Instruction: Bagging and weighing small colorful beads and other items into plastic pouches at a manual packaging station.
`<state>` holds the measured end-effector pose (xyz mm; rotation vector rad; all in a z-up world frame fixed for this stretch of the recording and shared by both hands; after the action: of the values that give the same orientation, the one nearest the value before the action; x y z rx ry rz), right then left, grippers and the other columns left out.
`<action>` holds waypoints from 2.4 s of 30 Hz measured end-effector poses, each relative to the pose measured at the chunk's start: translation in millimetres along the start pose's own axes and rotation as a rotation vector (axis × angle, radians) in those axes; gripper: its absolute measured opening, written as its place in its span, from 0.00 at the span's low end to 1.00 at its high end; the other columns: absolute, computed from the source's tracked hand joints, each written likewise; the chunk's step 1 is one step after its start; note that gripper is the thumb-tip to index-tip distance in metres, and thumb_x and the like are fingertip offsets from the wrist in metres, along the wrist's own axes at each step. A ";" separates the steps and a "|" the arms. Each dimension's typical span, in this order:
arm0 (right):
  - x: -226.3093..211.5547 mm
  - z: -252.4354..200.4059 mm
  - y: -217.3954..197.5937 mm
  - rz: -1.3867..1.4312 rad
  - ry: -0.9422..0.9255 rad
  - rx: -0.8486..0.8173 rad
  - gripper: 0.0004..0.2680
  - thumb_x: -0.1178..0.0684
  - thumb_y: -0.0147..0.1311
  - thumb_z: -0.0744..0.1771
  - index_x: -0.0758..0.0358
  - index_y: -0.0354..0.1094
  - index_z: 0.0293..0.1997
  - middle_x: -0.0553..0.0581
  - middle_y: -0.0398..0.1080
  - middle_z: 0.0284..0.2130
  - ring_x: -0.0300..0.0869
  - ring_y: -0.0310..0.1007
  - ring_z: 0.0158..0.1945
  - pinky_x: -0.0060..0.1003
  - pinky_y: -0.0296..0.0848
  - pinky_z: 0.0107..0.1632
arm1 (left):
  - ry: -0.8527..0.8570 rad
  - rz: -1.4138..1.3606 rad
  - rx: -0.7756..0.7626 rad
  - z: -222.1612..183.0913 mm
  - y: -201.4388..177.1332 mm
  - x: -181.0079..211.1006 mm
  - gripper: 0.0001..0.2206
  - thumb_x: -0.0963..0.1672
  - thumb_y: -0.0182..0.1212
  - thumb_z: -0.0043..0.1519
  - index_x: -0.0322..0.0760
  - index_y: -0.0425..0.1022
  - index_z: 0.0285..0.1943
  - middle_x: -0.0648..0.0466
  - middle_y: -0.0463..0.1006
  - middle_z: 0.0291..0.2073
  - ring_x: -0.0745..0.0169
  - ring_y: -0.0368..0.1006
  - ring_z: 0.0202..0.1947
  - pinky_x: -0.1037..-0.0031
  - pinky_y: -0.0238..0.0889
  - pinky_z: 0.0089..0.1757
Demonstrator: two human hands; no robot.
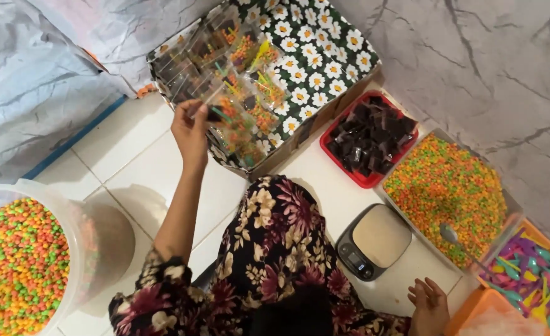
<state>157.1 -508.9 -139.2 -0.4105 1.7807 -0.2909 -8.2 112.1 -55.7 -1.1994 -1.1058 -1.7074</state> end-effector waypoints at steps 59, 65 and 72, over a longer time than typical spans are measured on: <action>95.1 -68.8 -220.8 0.336 -0.037 0.914 0.09 0.58 0.50 0.70 0.65 0.68 0.55 0.57 0.75 0.41 0.38 0.71 0.36 0.29 0.71 0.40 | 0.272 1.151 -1.205 -254.3 141.0 -52.0 0.09 0.47 0.66 0.61 0.38 0.83 0.39 0.50 0.83 0.28 0.49 0.76 0.27 0.65 0.67 0.32; 157.9 -17.8 -232.0 -0.125 0.058 0.850 0.15 0.58 0.61 0.64 0.57 0.69 0.57 0.55 0.68 0.52 0.47 0.68 0.49 0.41 0.71 0.50 | 0.298 1.267 -1.194 -255.7 142.9 -58.0 0.12 0.48 0.67 0.61 0.34 0.84 0.36 0.52 0.78 0.18 0.56 0.71 0.19 0.70 0.64 0.28; 180.3 40.4 -236.2 -0.821 -0.024 0.623 0.31 0.47 0.66 0.60 0.51 0.57 0.72 0.60 0.54 0.70 0.60 0.49 0.72 0.57 0.52 0.66 | 0.350 1.285 -1.204 -252.6 135.6 -64.5 0.11 0.46 0.69 0.59 0.30 0.83 0.39 0.50 0.82 0.23 0.56 0.74 0.20 0.71 0.67 0.29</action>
<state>186.5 -798.3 -211.9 -0.6617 1.3215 -1.3630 57.8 -163.5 -133.7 -1.5781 1.0011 -1.2542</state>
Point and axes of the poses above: each hand's wrist, its own z-axis towards the middle knuckle, its own y-axis out of the palm, x = y × z, the point moved 1 cm from there along z, towards the middle knuckle
